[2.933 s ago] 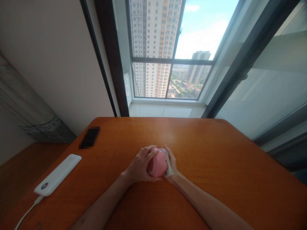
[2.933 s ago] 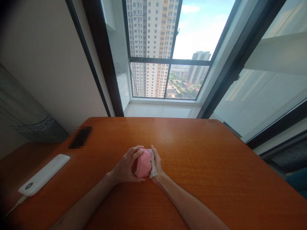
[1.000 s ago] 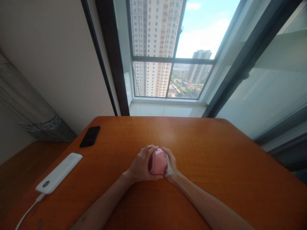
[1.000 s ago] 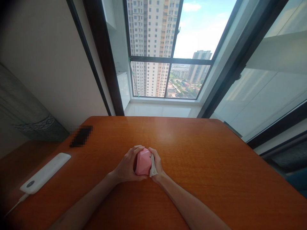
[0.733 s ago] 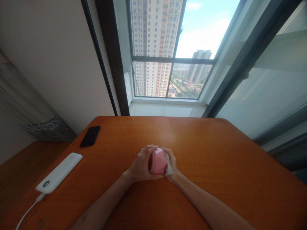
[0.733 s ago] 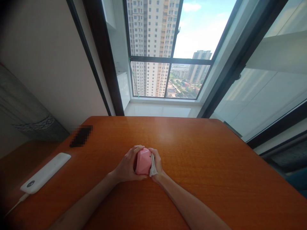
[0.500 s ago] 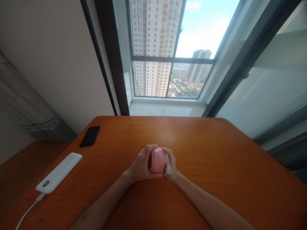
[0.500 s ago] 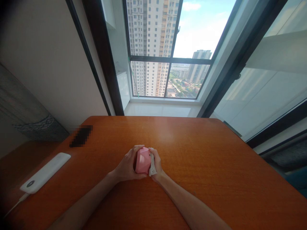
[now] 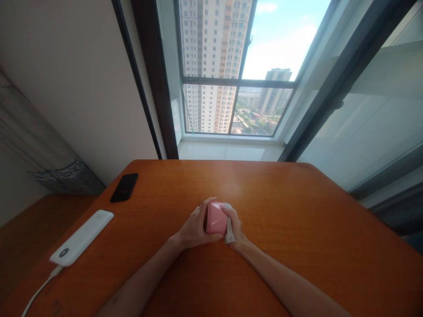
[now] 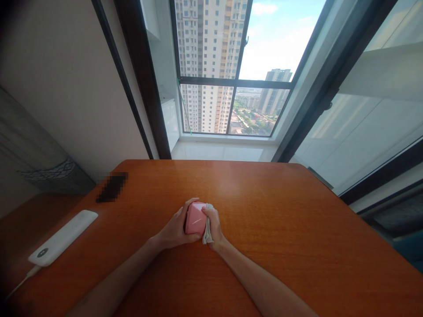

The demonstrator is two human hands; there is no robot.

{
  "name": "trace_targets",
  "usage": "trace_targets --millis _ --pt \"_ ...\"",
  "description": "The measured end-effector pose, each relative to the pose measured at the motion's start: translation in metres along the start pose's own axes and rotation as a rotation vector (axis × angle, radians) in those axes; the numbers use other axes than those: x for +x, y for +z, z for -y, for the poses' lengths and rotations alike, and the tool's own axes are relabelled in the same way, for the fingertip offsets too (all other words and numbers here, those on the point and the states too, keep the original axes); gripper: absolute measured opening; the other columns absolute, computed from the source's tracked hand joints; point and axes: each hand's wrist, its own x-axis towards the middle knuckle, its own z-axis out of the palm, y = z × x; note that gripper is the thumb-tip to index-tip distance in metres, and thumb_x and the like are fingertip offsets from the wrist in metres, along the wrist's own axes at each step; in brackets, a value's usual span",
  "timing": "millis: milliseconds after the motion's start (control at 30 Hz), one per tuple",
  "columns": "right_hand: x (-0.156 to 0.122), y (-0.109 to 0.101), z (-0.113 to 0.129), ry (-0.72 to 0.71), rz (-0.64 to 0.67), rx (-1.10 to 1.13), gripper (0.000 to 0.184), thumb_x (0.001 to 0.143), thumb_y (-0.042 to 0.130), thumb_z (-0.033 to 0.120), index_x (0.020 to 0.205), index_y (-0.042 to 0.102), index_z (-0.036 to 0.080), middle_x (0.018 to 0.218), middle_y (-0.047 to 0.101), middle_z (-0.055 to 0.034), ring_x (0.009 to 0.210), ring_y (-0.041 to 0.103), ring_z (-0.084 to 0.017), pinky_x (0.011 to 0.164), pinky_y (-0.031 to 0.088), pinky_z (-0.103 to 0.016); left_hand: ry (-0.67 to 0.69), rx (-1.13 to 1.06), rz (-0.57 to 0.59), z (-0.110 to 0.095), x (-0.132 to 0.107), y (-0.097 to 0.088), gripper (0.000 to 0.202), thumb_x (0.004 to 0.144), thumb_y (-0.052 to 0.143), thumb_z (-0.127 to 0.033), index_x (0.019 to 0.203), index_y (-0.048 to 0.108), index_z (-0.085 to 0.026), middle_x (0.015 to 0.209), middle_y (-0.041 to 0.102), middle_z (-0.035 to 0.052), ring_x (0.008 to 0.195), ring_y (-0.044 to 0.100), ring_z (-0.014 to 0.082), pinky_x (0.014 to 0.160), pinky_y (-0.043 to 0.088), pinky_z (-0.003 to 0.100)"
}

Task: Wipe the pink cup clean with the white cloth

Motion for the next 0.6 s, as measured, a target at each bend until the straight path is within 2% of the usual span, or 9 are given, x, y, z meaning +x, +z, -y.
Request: trace_targets --millis 133,600 --pt "0.0006 -0.0002 -0.0004 0.050 -0.012 0.018 0.036 0.065 0.087 0.056 0.074 0.078 0.022 0.075 0.067 -0.0002 0.077 0.051 -0.021 0.076 0.047 -0.035 0.018 0.008 -0.002 0.0024 -0.0004 0.0009 0.109 0.071 0.096 -0.043 0.161 0.035 -0.030 0.156 0.060 0.0135 0.134 0.065 0.0362 0.120 0.051 0.055" --pt "0.0044 0.0001 -0.0018 0.065 -0.037 0.025 0.034 0.064 0.086 0.054 0.069 0.075 0.023 0.071 0.063 0.0004 0.073 0.048 -0.020 0.072 0.047 -0.034 0.042 -0.026 0.014 0.0022 0.0008 0.0005 0.106 0.074 0.094 -0.043 0.161 0.035 -0.029 0.157 0.059 0.0146 0.139 0.063 0.0367 0.122 0.050 0.055"
